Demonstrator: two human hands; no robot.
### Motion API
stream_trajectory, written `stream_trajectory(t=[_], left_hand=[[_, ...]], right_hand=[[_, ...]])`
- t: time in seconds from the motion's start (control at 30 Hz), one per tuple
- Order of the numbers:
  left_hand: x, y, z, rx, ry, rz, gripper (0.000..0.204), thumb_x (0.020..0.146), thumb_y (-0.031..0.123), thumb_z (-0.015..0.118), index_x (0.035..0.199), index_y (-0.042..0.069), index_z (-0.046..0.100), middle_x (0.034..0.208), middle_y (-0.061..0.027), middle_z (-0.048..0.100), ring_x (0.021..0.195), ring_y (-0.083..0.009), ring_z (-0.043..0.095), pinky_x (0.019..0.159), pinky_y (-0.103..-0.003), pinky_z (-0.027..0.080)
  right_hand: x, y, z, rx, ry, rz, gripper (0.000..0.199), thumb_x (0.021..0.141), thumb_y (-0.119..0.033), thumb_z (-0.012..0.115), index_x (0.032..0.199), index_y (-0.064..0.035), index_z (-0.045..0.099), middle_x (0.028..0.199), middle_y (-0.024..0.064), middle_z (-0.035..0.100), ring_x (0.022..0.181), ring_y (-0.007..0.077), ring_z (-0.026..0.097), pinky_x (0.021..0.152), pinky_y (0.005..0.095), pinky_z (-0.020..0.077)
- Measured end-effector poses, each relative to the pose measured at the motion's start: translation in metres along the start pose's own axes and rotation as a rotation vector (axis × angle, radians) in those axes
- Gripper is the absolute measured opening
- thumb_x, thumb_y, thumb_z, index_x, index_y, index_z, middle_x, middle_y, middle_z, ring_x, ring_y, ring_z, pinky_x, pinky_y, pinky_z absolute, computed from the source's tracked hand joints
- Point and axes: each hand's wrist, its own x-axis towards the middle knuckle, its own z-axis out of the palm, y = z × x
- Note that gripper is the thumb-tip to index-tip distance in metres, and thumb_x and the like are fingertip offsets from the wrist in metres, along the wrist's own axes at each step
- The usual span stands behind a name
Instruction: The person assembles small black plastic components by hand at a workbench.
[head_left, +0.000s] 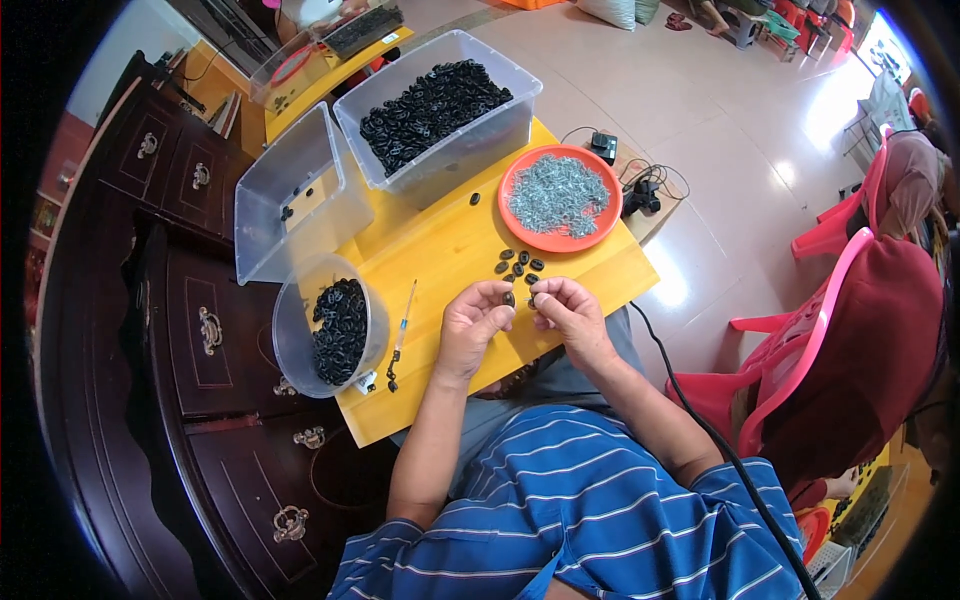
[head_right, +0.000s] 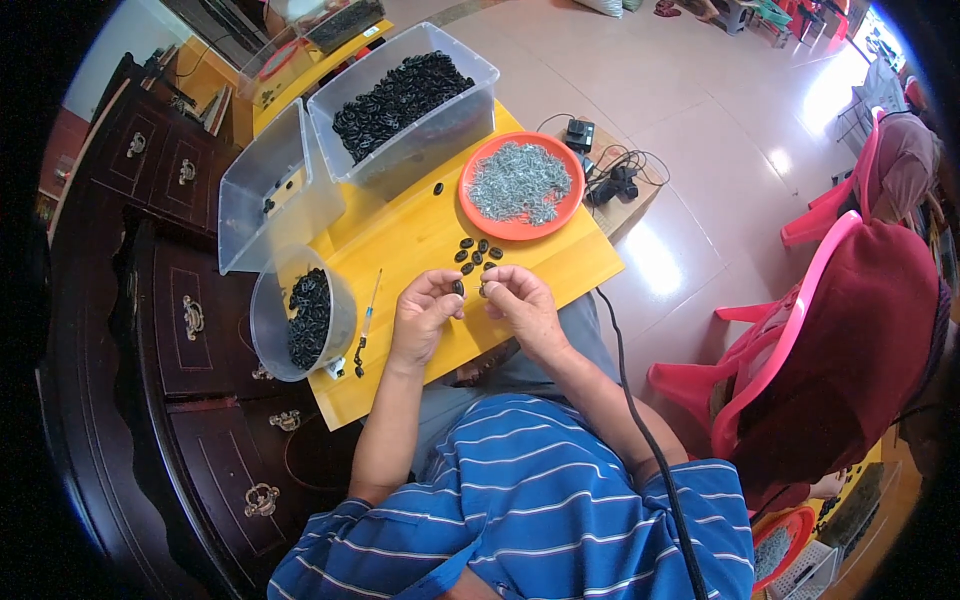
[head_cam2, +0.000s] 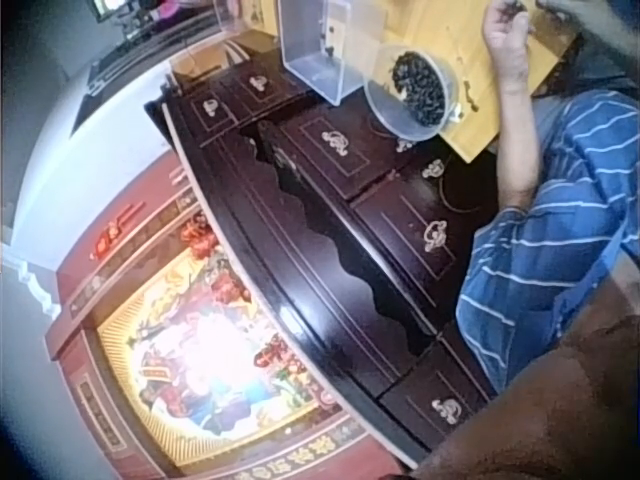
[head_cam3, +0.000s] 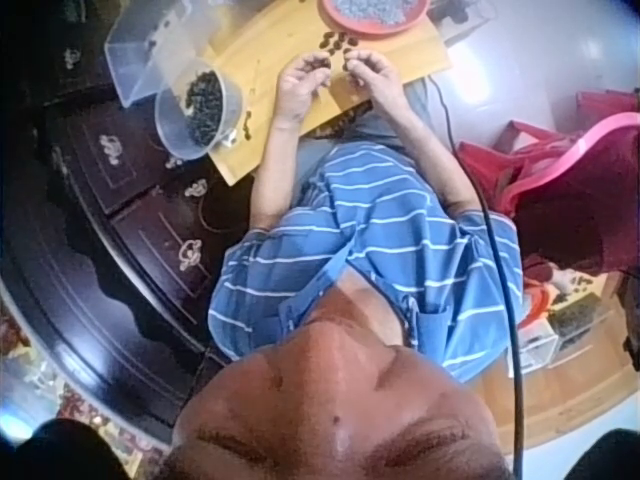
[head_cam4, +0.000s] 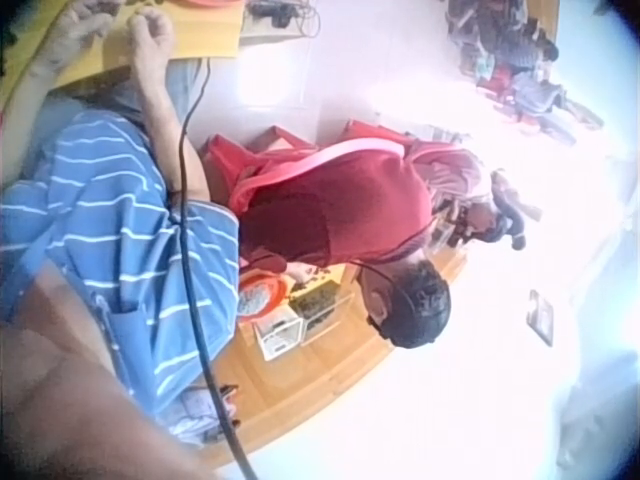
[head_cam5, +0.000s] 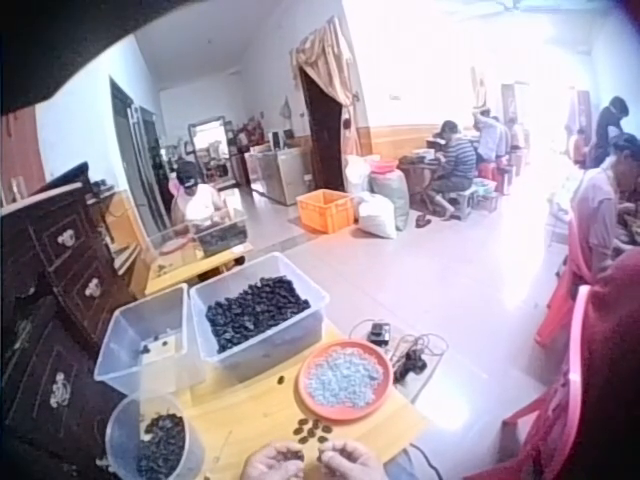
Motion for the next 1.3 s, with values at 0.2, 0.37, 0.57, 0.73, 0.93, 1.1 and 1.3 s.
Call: stream_trajectory(t=[0.2,0.37,0.57,0.73,0.93,1.1,1.3], left_hand=[[0.0004,0.0009,0.0043,0.175,-0.013,0.047,0.029,0.089,-0.005,0.068,0.118,0.000,0.065,0.096,0.0017,0.065,0.085,-0.0055,0.061,0.081,-0.021,0.051],[-0.0001,0.0011,0.0066,0.171,-0.033,0.056,0.031,0.088,-0.005,0.069,0.119,0.000,0.065,0.097,0.0013,0.064,0.086,-0.0055,0.060,0.081,-0.021,0.050],[0.0004,0.0023,0.0078,0.171,-0.035,0.048,0.031,0.088,-0.004,0.070,0.118,0.000,0.065,0.097,0.0015,0.064,0.087,-0.0055,0.060,0.082,-0.021,0.050],[0.0018,0.0012,0.0051,0.200,-0.027,0.058,0.031,0.088,-0.004,0.069,0.118,0.000,0.065,0.097,0.0017,0.064,0.086,-0.0053,0.060,0.082,-0.021,0.050],[0.0025,-0.0004,0.0053,0.192,-0.015,0.054,0.030,0.088,-0.005,0.069,0.118,0.000,0.065,0.097,0.0019,0.064,0.086,-0.0052,0.060,0.081,-0.021,0.050],[0.0034,0.0014,0.0061,0.229,-0.020,0.047,0.031,0.088,-0.005,0.069,0.119,0.000,0.065,0.097,0.0018,0.064,0.086,-0.0050,0.060,0.081,-0.020,0.050],[0.0044,0.0002,0.0046,0.335,-0.011,0.056,0.030,0.088,-0.005,0.070,0.118,-0.001,0.068,0.097,0.0023,0.064,0.084,-0.0046,0.059,0.080,-0.020,0.050]], right_hand=[[0.0006,0.0019,-0.0007,-0.003,-0.005,-0.009,0.013,0.097,-0.010,0.064,0.109,-0.0045,0.065,0.093,-0.0014,0.064,0.074,0.0067,0.058,0.070,0.0227,0.0488],[0.0010,0.0038,-0.0009,-0.017,-0.004,-0.010,0.013,0.097,-0.009,0.064,0.108,-0.0043,0.065,0.093,-0.0011,0.064,0.074,0.0069,0.058,0.070,0.0230,0.0490],[0.0011,0.0035,-0.0004,-0.019,-0.005,-0.011,0.012,0.097,-0.010,0.064,0.108,-0.0045,0.065,0.092,-0.0009,0.064,0.075,0.0072,0.058,0.070,0.0234,0.0492],[0.0021,0.0027,0.0002,-0.022,-0.018,-0.004,0.012,0.097,-0.010,0.064,0.108,-0.0047,0.065,0.092,-0.0009,0.064,0.075,0.0072,0.059,0.070,0.0236,0.0494],[0.0030,0.0035,0.0009,-0.023,-0.009,-0.002,0.012,0.097,-0.010,0.064,0.108,-0.0049,0.065,0.091,-0.0010,0.064,0.074,0.0069,0.058,0.069,0.0234,0.0492],[0.0040,0.0042,0.0006,-0.044,-0.013,-0.017,0.011,0.097,-0.010,0.064,0.107,-0.0047,0.065,0.090,-0.0014,0.064,0.074,0.0066,0.058,0.068,0.0230,0.0488],[0.0037,0.0036,0.0012,-0.063,-0.023,-0.035,0.011,0.097,-0.011,0.064,0.106,-0.0055,0.066,0.089,-0.0040,0.064,0.075,0.0032,0.056,0.068,0.0210,0.0476]])
